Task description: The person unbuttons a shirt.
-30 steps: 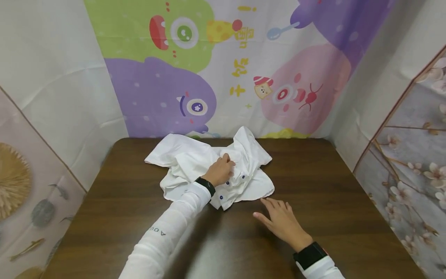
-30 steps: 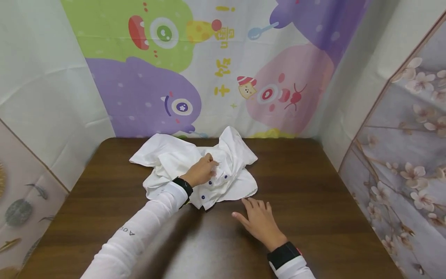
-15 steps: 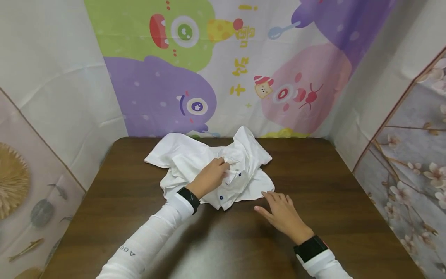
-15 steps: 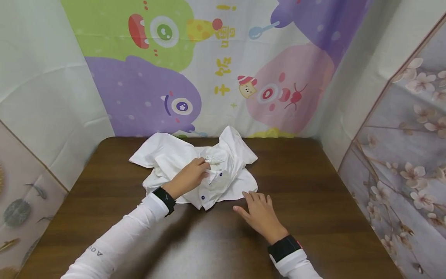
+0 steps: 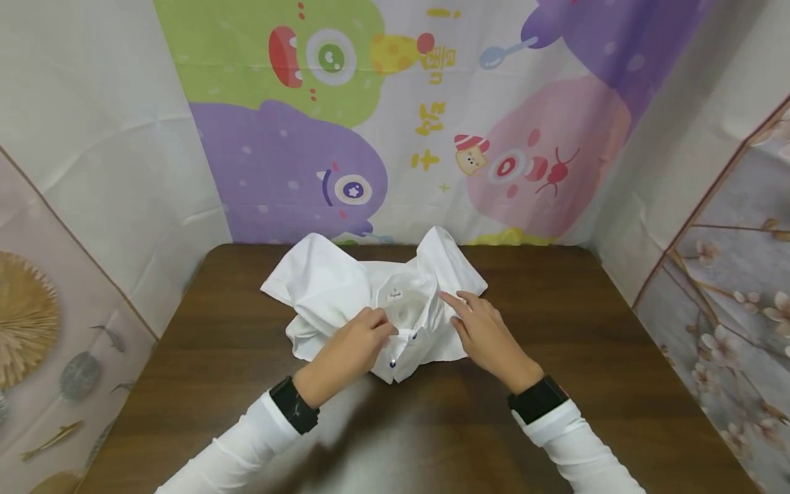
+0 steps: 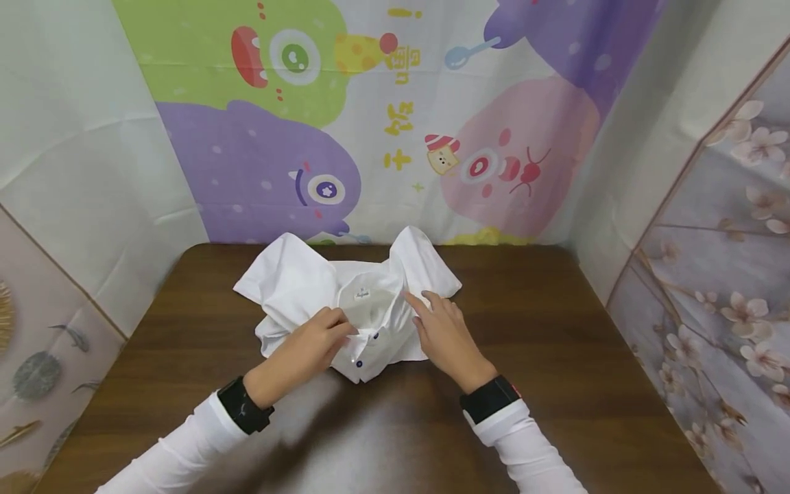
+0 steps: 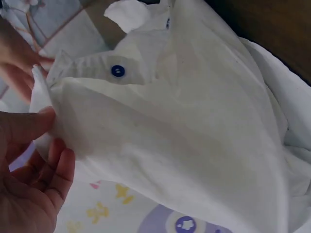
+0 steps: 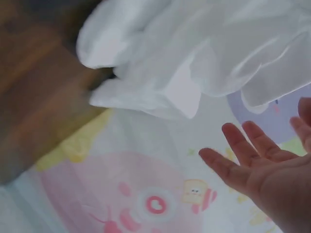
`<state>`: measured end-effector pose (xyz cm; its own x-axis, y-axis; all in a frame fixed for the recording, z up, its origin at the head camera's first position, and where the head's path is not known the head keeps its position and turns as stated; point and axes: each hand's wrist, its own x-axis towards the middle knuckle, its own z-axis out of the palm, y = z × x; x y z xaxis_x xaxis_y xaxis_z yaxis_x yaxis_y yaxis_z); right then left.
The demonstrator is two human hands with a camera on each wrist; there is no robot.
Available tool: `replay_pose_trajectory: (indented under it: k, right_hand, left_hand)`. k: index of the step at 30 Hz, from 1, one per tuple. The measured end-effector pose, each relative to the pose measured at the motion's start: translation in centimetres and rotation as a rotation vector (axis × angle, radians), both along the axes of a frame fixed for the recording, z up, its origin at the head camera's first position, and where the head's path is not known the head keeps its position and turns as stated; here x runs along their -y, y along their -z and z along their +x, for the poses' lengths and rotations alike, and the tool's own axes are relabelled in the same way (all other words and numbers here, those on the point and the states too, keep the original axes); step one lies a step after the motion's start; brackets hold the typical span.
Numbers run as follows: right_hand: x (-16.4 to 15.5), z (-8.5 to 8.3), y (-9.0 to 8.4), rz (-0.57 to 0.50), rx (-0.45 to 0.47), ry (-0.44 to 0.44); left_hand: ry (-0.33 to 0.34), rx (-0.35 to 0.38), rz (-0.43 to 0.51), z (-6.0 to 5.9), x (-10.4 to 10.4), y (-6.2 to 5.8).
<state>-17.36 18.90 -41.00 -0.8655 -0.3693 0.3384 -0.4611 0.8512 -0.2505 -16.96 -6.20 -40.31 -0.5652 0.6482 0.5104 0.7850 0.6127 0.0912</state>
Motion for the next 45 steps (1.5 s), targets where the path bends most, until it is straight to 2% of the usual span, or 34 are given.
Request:
replay_pose_trajectory:
  k: [5, 9, 14, 17, 20, 25, 28, 32, 35, 39, 41, 42, 45]
  right_hand:
    - [1.0, -1.3, -0.9, 0.097, -0.042, -0.091]
    - [1.4, -1.9, -1.3, 0.192, -0.019, -0.166]
    - [1.4, -2.3, -1.8, 0.336, 0.01, -0.234]
    - [1.2, -2.3, -2.3, 0.364, 0.034, -0.259]
    - [0.9, -2.2, -2.9, 0.338, 0.068, -0.298]
    - [0.5, -1.9, -4.9, 0.222, 0.138, -0.377]
    - [0.3, -1.7, -6.6, 0.138, 0.19, -0.407]
    - [0.4, -1.8, -8.8, -0.021, 0.256, -0.443]
    - [0.5, -1.8, -10.1, -0.131, 0.294, -0.447]
    - [0.7, -1.8, -11.3, -0.249, 0.318, -0.421]
    - [0.7, -1.8, -11.7, -0.309, 0.314, -0.406]
    - [0.6, -1.7, -11.9, -0.343, 0.316, -0.396]
    - [0.7, -1.4, -12.3, -0.418, 0.293, -0.356]
  left_hand:
    - [0.003, -0.013, -0.058, 2.2, 0.7, 0.0]
    - [0.009, -0.012, -0.091, 3.6, 1.0, -0.1]
    - [0.021, -0.02, -0.107, 4.8, 1.4, -0.2]
    - [0.011, -0.019, -0.107, 5.2, 1.6, -0.2]
    - [-0.008, 0.005, -0.083, 5.5, 1.8, -0.1]
    - [0.004, 0.05, -0.001, 5.2, 2.5, -0.6]
    - [0.019, 0.065, 0.062, 4.4, 2.8, -1.3]
    - [-0.01, 0.118, 0.161, 2.5, 3.4, -2.4]
    - [-0.039, 0.296, 0.236, 0.8, 4.0, -3.1]
    - [-0.055, 0.664, 0.324, -1.4, 4.3, -3.7]
    - [-0.055, 0.815, 0.353, -2.3, 4.2, -3.8]
    - [-0.041, 0.881, 0.378, -2.6, 4.2, -3.8]
    - [-0.015, 1.013, 0.448, -3.1, 4.2, -3.7]
